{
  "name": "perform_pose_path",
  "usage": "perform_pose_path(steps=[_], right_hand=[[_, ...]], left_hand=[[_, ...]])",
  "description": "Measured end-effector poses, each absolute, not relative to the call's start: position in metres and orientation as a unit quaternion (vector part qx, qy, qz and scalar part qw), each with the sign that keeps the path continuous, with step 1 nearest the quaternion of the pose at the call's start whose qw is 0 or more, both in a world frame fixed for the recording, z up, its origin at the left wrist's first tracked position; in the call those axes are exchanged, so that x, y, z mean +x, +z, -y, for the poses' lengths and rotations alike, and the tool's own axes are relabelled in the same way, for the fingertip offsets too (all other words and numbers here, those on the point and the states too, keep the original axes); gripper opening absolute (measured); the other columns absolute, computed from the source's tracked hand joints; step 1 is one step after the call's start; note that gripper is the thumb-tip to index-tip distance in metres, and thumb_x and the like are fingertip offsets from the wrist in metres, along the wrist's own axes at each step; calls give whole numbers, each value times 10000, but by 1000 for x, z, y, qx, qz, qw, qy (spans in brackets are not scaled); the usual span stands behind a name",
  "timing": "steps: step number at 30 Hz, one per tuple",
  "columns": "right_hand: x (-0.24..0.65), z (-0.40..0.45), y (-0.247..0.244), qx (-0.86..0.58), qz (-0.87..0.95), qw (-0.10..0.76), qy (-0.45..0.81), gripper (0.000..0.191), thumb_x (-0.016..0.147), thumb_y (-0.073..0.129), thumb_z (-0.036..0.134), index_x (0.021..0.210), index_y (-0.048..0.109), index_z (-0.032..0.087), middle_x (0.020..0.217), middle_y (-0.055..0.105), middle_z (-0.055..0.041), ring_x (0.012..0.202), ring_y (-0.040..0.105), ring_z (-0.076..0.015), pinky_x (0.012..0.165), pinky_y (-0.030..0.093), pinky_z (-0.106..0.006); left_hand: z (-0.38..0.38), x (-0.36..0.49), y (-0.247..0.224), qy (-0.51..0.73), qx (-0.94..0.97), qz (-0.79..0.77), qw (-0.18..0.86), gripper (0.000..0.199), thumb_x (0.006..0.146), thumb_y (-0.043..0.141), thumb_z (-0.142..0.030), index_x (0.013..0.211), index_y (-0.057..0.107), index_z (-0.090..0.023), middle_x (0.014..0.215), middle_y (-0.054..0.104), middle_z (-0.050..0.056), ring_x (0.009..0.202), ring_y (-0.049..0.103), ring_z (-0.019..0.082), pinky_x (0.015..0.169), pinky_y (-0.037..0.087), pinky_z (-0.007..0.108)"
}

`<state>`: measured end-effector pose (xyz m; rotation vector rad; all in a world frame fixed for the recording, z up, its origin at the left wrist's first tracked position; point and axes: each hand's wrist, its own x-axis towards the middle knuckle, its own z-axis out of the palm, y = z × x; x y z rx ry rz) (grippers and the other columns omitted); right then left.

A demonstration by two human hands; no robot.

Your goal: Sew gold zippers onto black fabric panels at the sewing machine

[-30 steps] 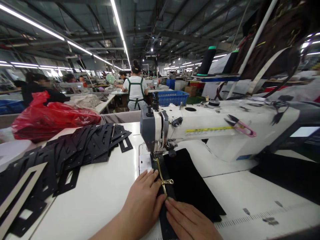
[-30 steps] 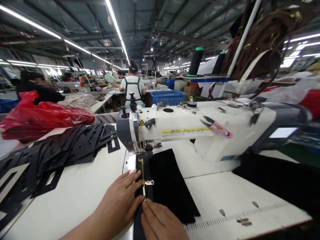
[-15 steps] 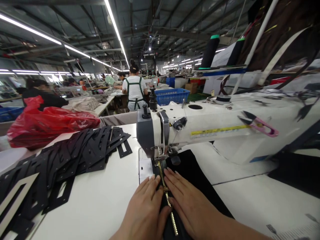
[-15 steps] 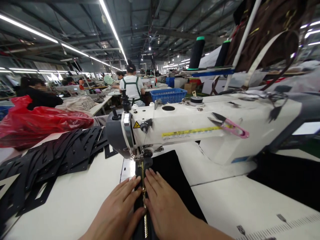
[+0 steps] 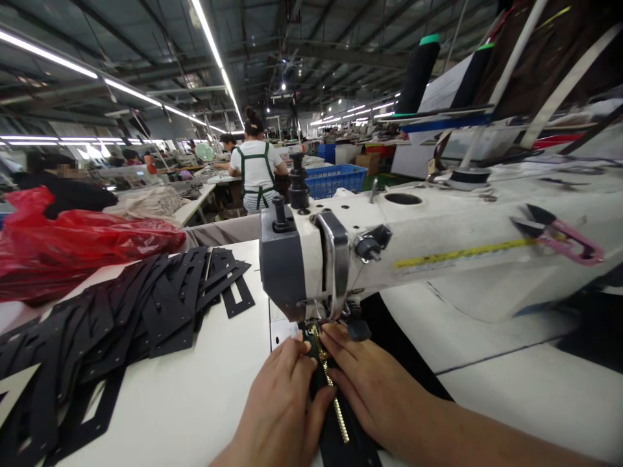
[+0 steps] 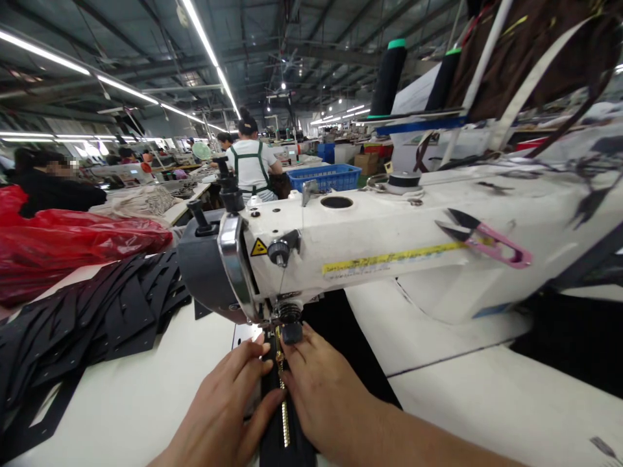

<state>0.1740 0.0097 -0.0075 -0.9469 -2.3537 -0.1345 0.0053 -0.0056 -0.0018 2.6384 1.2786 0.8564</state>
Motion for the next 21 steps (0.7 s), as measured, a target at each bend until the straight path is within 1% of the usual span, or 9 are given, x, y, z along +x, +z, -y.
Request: perform_pose_path(steps=[3, 7, 10, 12, 14, 17, 19, 21], right_hand=[[171, -15, -5, -360, 883, 301, -23, 392, 820, 326, 65, 1123, 570, 18, 1115, 608, -173, 1039, 560, -256, 915, 462, -412], [169, -22, -7, -368, 875, 312, 30, 378, 815, 342, 64, 1132, 547, 82, 1090, 614, -128, 1046, 540, -231, 933, 432, -393], [168, -26, -12, -393, 854, 334, 62, 276, 827, 404, 100, 1037, 577, 143, 1027, 622, -85, 986, 555, -202, 893, 441, -344], [168, -29, -17, -438, 831, 342, 38, 167, 820, 478, 150, 933, 598, 173, 962, 620, -76, 921, 564, -213, 820, 453, -351], [167, -32, -19, -483, 809, 335, -4, 83, 807, 531, 214, 825, 601, 174, 881, 612, -85, 844, 563, -238, 740, 444, -371], [168, -36, -19, -503, 806, 312, -22, 118, 808, 520, 223, 738, 592, 163, 763, 613, -79, 754, 569, -235, 695, 423, -360], [169, -39, -16, -504, 810, 302, -10, 125, 808, 504, 190, 732, 599, 161, 730, 628, -66, 729, 584, -219, 694, 423, -336], [172, -42, -12, -511, 810, 288, 9, 116, 796, 536, 215, 714, 602, 168, 709, 641, -45, 693, 598, -199, 656, 433, -296]], left_hand=[[-1, 4, -4, 278, 863, -419, 52, 113, 798, 489, -134, 906, 518, -157, 951, 528, 103, 879, 571, 232, 764, 533, 397], [-8, 3, -4, 269, 858, -434, 61, 99, 802, 475, -133, 881, 523, -167, 895, 522, 81, 821, 571, 219, 719, 534, 380], [-9, 4, -1, 267, 853, -447, 46, 85, 788, 496, -139, 859, 535, -167, 870, 530, 75, 792, 574, 219, 687, 533, 368], [-7, 5, 0, 261, 850, -457, 19, 79, 769, 526, -148, 843, 548, -165, 861, 544, 76, 781, 574, 230, 676, 529, 382], [-3, 6, 1, 251, 850, -463, -10, 69, 761, 546, -153, 825, 564, -169, 857, 562, 74, 783, 574, 242, 691, 520, 405], [2, 6, 0, 244, 858, -452, -27, 119, 782, 533, -147, 876, 593, -189, 875, 580, 61, 790, 577, 229, 717, 508, 400], [3, 6, -1, 241, 864, -441, -29, 182, 793, 523, -143, 946, 601, -203, 895, 585, 58, 797, 580, 221, 721, 505, 390], [3, 5, -1, 236, 867, -438, -32, 204, 794, 523, -145, 970, 609, -206, 900, 589, 60, 805, 584, 221, 732, 502, 394]])
